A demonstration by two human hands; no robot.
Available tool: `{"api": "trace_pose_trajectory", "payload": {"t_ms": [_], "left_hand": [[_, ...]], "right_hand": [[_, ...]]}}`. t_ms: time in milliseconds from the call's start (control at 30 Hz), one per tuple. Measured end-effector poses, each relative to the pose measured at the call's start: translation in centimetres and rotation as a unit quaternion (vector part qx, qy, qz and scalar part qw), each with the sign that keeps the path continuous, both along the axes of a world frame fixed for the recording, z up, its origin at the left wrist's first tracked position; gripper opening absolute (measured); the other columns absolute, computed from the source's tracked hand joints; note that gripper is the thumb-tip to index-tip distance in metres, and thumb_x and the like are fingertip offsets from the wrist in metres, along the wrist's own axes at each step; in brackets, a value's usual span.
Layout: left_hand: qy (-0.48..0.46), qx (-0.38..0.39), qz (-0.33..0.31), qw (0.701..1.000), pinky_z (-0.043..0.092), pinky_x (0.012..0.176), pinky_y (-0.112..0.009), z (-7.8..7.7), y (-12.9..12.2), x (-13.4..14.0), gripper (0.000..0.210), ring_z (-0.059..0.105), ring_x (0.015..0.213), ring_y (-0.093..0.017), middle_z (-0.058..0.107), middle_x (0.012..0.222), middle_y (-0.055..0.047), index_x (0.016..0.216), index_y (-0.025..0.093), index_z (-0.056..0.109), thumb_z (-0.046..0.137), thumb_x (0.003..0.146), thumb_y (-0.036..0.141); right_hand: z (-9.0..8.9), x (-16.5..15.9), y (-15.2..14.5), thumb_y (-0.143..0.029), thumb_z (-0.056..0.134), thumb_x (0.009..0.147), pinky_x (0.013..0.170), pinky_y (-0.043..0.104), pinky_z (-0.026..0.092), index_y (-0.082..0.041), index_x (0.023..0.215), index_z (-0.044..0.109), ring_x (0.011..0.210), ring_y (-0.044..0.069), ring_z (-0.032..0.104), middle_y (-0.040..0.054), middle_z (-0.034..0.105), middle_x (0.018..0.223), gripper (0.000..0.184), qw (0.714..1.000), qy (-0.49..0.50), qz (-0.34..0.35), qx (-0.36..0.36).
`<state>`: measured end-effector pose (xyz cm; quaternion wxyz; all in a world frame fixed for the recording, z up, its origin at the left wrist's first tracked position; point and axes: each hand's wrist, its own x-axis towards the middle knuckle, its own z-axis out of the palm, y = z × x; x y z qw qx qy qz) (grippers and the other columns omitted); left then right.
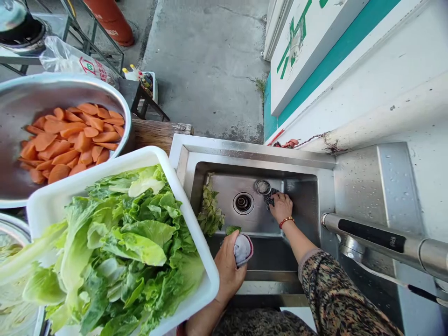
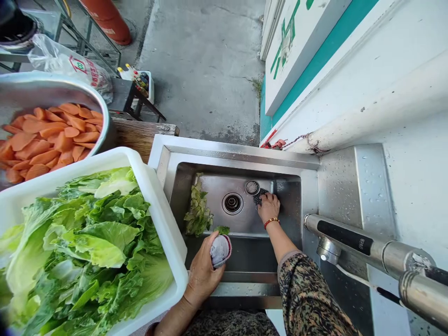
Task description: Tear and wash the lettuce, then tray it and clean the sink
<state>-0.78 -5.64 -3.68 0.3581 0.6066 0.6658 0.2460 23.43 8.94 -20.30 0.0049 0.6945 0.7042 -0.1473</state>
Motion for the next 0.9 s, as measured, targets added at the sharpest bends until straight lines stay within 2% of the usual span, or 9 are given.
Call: {"api": "trace_pose_trajectory", "payload": {"t_ms": [100, 167, 233, 300, 467, 600, 667, 767, 900], "left_hand": [[0.0, -0.002, -0.001, 1.0, 0.05, 0.101, -0.044, 0.0, 0.1, 0.1, 0.074, 0.059, 0.121, -0.028, 0.058, 0.13, -0.014, 0.14, 0.02, 0.034, 0.052, 0.071, 0.002], [-0.001, -0.003, 0.004, 1.0, 0.05, 0.101, -0.045, -0.1, 0.0, 0.2, 0.074, 0.059, 0.121, -0.028, 0.058, 0.13, -0.014, 0.14, 0.019, 0.035, 0.053, 0.07, 0.002], [0.001, -0.006, 0.01, 1.0, 0.05, 0.101, -0.044, -0.1, 0.0, 0.4, 0.074, 0.06, 0.12, -0.028, 0.059, 0.129, -0.014, 0.139, 0.019, 0.036, 0.053, 0.068, 0.002], [0.005, -0.014, 0.014, 1.0, 0.05, 0.1, -0.044, -0.2, 0.0, 0.6, 0.075, 0.06, 0.12, -0.027, 0.059, 0.128, -0.014, 0.138, 0.019, 0.036, 0.053, 0.067, 0.002], [0.011, -0.034, 0.016, 0.999, 0.05, 0.101, -0.044, -0.1, 0.0, 0.8, 0.075, 0.058, 0.121, -0.028, 0.059, 0.13, -0.014, 0.138, 0.018, 0.037, 0.053, 0.066, 0.003], [0.013, -0.044, 0.017, 0.999, 0.05, 0.1, -0.043, -0.1, 0.1, 0.9, 0.073, 0.058, 0.123, -0.028, 0.058, 0.131, -0.014, 0.139, 0.019, 0.038, 0.054, 0.069, 0.005], [0.011, -0.041, 0.021, 0.999, 0.049, 0.102, -0.043, -0.1, 0.1, 1.0, 0.073, 0.057, 0.123, -0.028, 0.058, 0.131, -0.013, 0.139, 0.019, 0.038, 0.054, 0.069, 0.005], [0.0, -0.04, 0.028, 0.999, 0.047, 0.104, -0.043, -0.3, 0.0, 1.1, 0.074, 0.057, 0.124, -0.027, 0.059, 0.131, -0.013, 0.139, 0.018, 0.039, 0.055, 0.068, 0.005], [-0.034, -0.06, 0.058, 0.996, 0.045, 0.107, -0.044, -0.7, -0.4, 1.0, 0.078, 0.054, 0.128, -0.028, 0.055, 0.137, -0.013, 0.142, 0.019, 0.038, 0.057, 0.067, 0.006]], "right_hand": [[0.7, -1.2, 1.8, -0.03, 0.056, 0.086, 0.092, 0.043, 0.044, -0.02, 0.122, 0.061, 0.112, 0.031, 0.054, 0.0158, 0.059, 0.124, 0.037, 0.998, 0.037, -0.037, 0.022], [0.7, -2.1, 4.0, -0.032, 0.051, 0.09, 0.089, 0.039, 0.046, -0.015, 0.136, 0.05, 0.108, 0.029, 0.059, 0.0192, 0.057, 0.126, 0.05, 0.996, 0.059, -0.071, -0.006], [0.4, -2.8, 5.9, -0.029, 0.049, 0.091, 0.088, 0.039, 0.046, -0.012, 0.137, 0.051, 0.106, 0.03, 0.061, 0.021, 0.06, 0.124, 0.049, 0.994, 0.051, -0.081, -0.06], [0.0, -3.6, 6.9, -0.024, 0.047, 0.091, 0.088, 0.039, 0.045, -0.014, 0.126, 0.06, 0.103, 0.03, 0.063, 0.02, 0.065, 0.117, 0.039, 0.992, 0.042, -0.064, -0.099], [-0.5, -7.0, 3.7, -0.023, 0.053, 0.088, 0.08, 0.032, 0.047, -0.021, 0.105, 0.071, 0.091, 0.023, 0.066, 0.0125, 0.071, 0.107, 0.024, 0.988, 0.082, 0.021, -0.129], [-1.0, -8.9, 1.0, -0.019, 0.059, 0.085, 0.081, 0.03, 0.048, -0.018, 0.104, 0.07, 0.092, 0.022, 0.065, 0.0124, 0.07, 0.107, 0.022, 0.984, 0.104, 0.045, -0.135], [-0.9, -8.0, 0.8, -0.02, 0.055, 0.087, 0.085, 0.032, 0.048, -0.017, 0.112, 0.068, 0.097, 0.022, 0.063, 0.0138, 0.067, 0.112, 0.027, 0.986, 0.108, 0.035, -0.124], [-0.3, -4.6, 0.6, -0.022, 0.049, 0.091, 0.094, 0.036, 0.045, -0.019, 0.124, 0.062, 0.11, 0.025, 0.058, 0.014, 0.061, 0.124, 0.035, 0.99, 0.104, 0.018, -0.09], [0.9, 0.2, -0.4, -0.018, 0.057, 0.084, 0.106, 0.049, 0.037, -0.02, 0.132, 0.058, 0.129, 0.033, 0.045, 0.0156, 0.051, 0.141, 0.048, 0.996, 0.068, -0.006, -0.056]]}}
